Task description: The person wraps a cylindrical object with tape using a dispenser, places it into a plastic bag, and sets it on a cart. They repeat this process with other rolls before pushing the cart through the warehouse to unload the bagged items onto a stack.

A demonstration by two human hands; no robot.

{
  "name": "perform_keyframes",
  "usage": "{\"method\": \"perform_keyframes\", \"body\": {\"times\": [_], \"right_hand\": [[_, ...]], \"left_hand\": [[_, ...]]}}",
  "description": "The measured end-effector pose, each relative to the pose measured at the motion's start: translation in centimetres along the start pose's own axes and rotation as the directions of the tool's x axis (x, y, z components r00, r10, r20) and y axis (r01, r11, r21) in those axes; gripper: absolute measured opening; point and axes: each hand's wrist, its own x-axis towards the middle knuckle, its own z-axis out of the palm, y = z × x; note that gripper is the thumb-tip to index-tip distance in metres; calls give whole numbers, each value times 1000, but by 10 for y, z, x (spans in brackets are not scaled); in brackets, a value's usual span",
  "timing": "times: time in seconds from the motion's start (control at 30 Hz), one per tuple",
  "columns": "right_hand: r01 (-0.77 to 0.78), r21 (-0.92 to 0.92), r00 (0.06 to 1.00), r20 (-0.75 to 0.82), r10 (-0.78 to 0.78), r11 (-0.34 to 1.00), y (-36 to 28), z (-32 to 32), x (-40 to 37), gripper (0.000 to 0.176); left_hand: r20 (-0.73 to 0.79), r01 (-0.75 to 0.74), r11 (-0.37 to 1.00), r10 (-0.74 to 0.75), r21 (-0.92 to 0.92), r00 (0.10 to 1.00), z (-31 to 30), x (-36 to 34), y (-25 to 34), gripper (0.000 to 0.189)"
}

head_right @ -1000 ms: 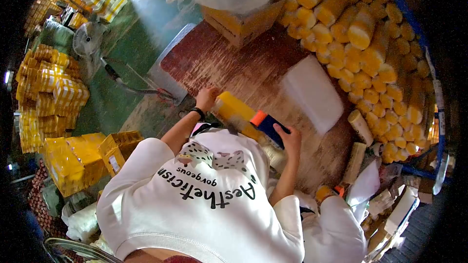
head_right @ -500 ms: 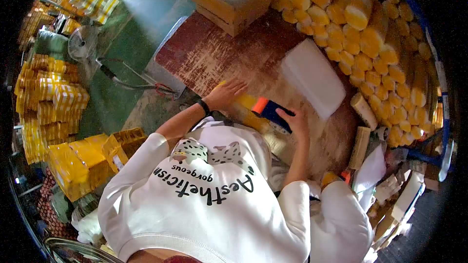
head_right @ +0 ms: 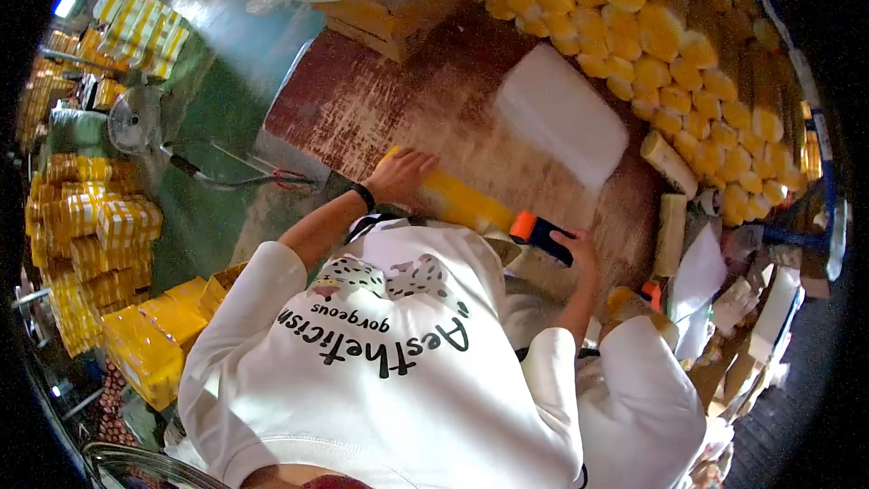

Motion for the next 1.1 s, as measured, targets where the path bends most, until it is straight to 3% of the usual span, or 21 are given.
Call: {"method": "perform_keyframes", "body": {"times": [0.03, 0.13, 0.2, 0.3, 0.4, 0.47, 0.5, 0.6, 0.7, 0.77, 0.8, 0.83, 0.97, 1.07, 1.1], "right_hand": [[1, 39, 1000, 5, -1, 999, -10, 6, -7, 42], [-92, -101, 996, 6, 93, 991, -84, 28, -40, 49], [-18, -216, 1000, 20, 23, 976, -53, 43, -11, 48], [46, -331, 999, -4, -50, 942, -55, 52, 2, 48], [57, -358, 991, -96, -97, 932, -83, 59, 3, 51], [63, -403, 985, -124, -123, 913, -83, 53, 12, 51], [138, -426, 969, -129, -211, 894, -96, 49, 6, 51], [206, -480, 939, -148, -310, 853, -134, 40, 1, 51], [197, -344, 973, -43, -225, 918, -245, 48, -36, 53], [242, -363, 967, 15, -254, 900, -313, 83, -52, 53], [363, -401, 924, 39, -381, 841, -332, 107, -43, 54], [480, -436, 863, 74, -501, 762, -350, 130, -34, 54], [642, -560, 742, 283, -607, 524, -424, 207, -11, 58], [725, -586, 654, 419, -631, 363, -456, 248, -10, 62], [762, -568, 613, 475, -632, 312, -461, 259, -4, 63]], "left_hand": [[7, -7, 1000, 7, 0, 1000, 0, 0, 0, 95], [18, -33, 999, 33, 21, 999, 1, 5, 3, 91], [25, -60, 996, 59, 61, 998, 10, 4, 7, 81], [32, -297, 877, 308, 378, 951, 31, 23, 32, 60], [283, -296, 945, 249, 139, 926, 19, 51, 59, 47], [193, -247, 967, 230, 68, 954, 24, 52, 56, 62], [143, -226, 973, 219, 41, 965, 23, 55, 50, 71], [82, -174, 975, 186, -141, 979, -16, 44, 38, 55], [-22, 86, 932, -100, -351, 995, -76, 11, 28, 80], [-170, 230, 849, -345, -475, 923, -87, -19, 13, 85], [-235, 287, 790, -470, -542, 851, -92, -34, 5, 87], [-161, 370, 698, -568, -613, 807, -96, -47, -2, 95], [-399, 13, 513, -683, -858, 611, -94, -98, -17, 115], [-684, 183, 764, -638, -618, 354, -107, -112, -7, 113], [-704, 264, 756, -654, -599, 276, -104, -111, -6, 106]]}}
